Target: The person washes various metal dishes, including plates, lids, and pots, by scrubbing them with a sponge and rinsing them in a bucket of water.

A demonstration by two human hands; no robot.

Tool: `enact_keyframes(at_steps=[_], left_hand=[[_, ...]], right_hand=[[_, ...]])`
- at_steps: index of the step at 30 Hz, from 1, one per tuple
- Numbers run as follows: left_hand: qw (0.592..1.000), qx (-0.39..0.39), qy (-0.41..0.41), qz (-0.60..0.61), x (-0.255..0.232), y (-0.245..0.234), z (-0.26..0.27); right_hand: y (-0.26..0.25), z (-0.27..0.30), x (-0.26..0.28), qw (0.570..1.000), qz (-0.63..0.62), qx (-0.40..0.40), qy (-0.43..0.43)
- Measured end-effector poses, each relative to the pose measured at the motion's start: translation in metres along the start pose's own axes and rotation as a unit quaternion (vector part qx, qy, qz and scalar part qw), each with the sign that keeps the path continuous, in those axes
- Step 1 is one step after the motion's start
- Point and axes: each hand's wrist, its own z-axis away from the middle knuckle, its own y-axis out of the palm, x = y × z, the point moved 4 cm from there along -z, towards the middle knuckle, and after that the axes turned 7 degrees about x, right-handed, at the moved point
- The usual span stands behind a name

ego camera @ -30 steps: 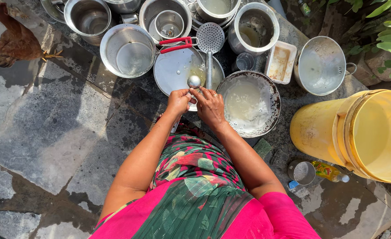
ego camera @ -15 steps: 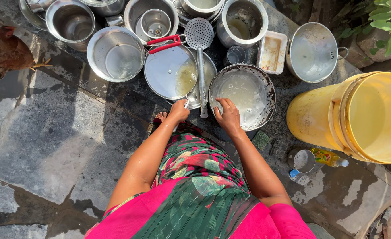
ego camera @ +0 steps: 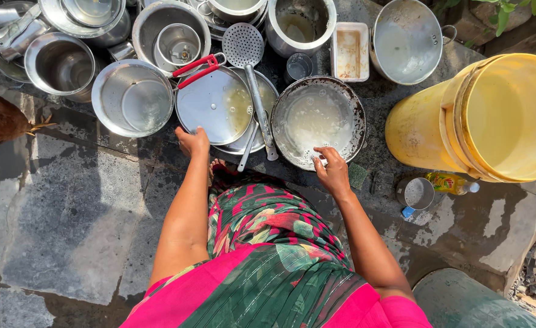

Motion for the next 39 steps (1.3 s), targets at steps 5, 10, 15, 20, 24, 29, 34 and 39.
enact_keyframes(at_steps=[5,10,15,20,24,29,34,39], left_hand=[[0.998,0.03,0.016,-0.05,0.008,0.02,-0.012],[0.999,0.0,0.045,-0.023,0.001,0.016,0.009],[0.99,0.071,0.061,0.107,-0.054,-0.039,0.061],[0.918,0.208,-0.074,0.33,-0.052,-0.058,0.064],[0.783,0.357,-0.188,0.474,0.009,-0.031,0.03],[0.603,0.476,-0.242,0.593,0.028,-0.018,0.038],[0.534,0.489,-0.29,0.625,0.004,-0.026,0.063],[0.551,0.518,-0.266,0.598,-0.034,-0.032,0.089]], right_hand=[[-0.006,0.018,-0.023,0.999,-0.017,-0.027,0.03],[-0.019,0.033,-0.045,0.996,-0.03,-0.051,0.063],[-0.036,0.057,-0.092,0.978,-0.009,-0.157,0.134],[-0.033,0.085,-0.18,0.952,0.002,-0.173,0.252],[-0.013,0.099,-0.22,0.924,0.085,-0.099,0.36],[0.014,0.104,-0.225,0.906,0.075,-0.076,0.409],[0.025,0.099,-0.226,0.893,0.113,-0.134,0.415],[0.029,0.096,-0.241,0.885,0.001,-0.089,0.457]])
